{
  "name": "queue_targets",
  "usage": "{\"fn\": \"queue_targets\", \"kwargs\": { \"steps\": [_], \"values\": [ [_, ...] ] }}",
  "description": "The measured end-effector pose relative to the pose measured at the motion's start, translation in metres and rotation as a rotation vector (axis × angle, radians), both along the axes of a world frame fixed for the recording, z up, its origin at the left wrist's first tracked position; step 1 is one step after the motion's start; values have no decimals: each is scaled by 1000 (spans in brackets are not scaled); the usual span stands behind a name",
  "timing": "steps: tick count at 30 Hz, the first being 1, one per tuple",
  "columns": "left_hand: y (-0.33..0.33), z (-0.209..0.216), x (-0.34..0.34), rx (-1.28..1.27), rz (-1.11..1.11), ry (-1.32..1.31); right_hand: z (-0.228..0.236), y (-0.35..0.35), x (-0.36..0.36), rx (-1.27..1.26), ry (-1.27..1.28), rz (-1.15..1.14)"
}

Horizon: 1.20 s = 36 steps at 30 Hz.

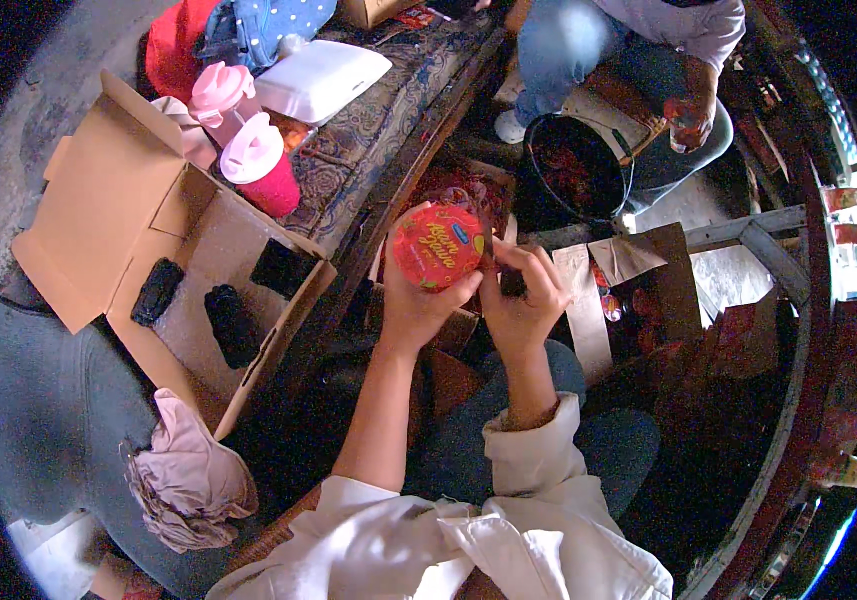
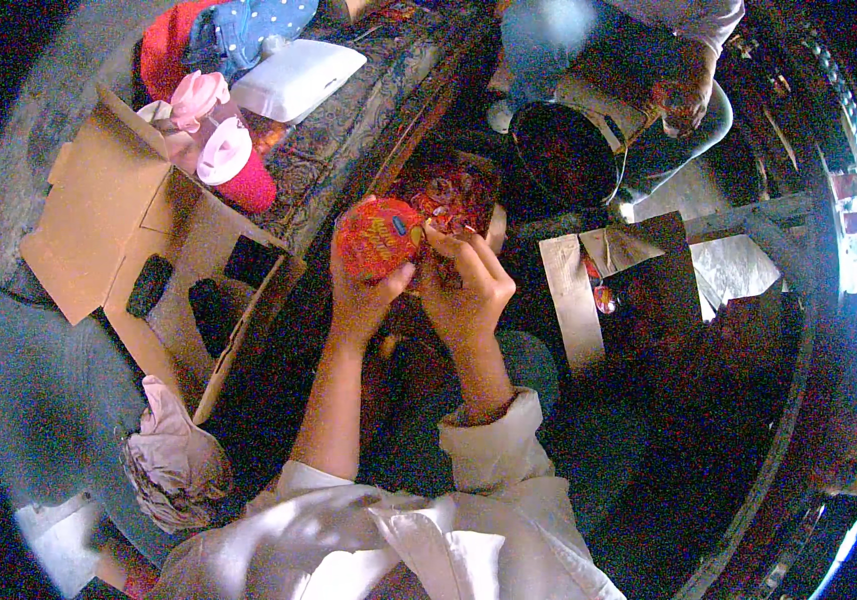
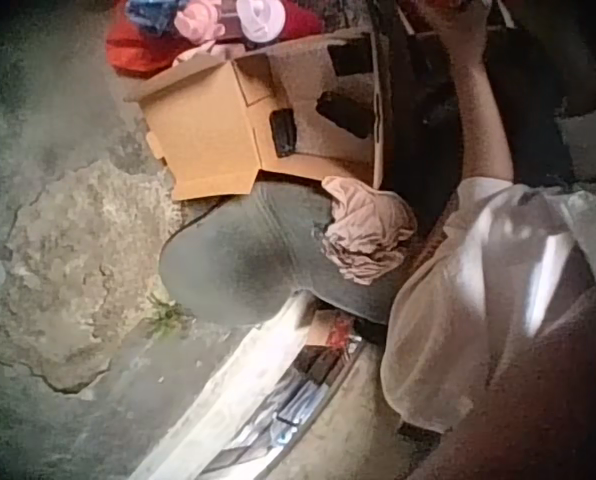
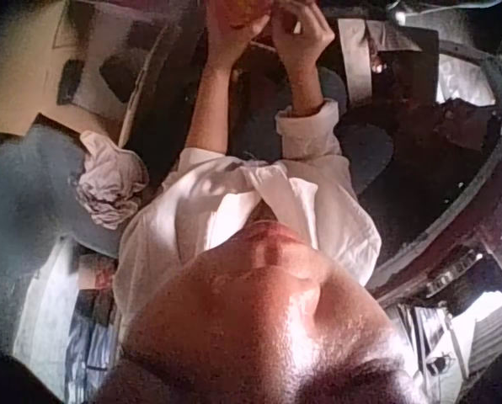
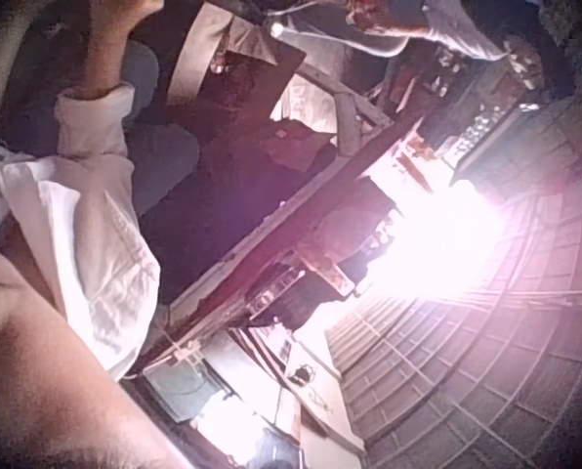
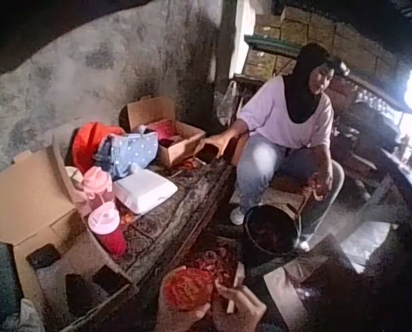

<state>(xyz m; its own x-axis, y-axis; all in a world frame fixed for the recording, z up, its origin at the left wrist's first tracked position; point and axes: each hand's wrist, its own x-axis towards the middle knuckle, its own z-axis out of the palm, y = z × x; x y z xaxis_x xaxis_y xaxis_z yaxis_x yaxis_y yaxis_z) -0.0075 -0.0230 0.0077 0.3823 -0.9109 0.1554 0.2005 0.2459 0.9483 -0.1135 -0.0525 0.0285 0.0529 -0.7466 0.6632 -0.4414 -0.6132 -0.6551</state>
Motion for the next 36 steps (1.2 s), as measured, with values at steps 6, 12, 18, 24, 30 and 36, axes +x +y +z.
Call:
{"fn": "queue_targets", "kwargs": {
  "steps": [6, 12, 18, 24, 30, 36],
  "values": [
    [1, -1, 0, -8, -19, -105, 1, -1, 3, -44, 18, -36],
    [1, 2, 1, 26, -72, -93, 1, -3, -1, -43, 24, -21],
    [2, 0, 1, 36, -136, -81, 1, -4, -4, 23, -1, -15],
    [2, -2, -1, 20, -39, -94, -6, -3, -1, 64, -91, -39],
    [0, -2, 2, 1, -1, -144, -5, -1, -9, 47, -93, -44],
    [1, 2, 1, 14, -6, -56, 0, 2, -6, 17, -43, 10]
  ]
}}
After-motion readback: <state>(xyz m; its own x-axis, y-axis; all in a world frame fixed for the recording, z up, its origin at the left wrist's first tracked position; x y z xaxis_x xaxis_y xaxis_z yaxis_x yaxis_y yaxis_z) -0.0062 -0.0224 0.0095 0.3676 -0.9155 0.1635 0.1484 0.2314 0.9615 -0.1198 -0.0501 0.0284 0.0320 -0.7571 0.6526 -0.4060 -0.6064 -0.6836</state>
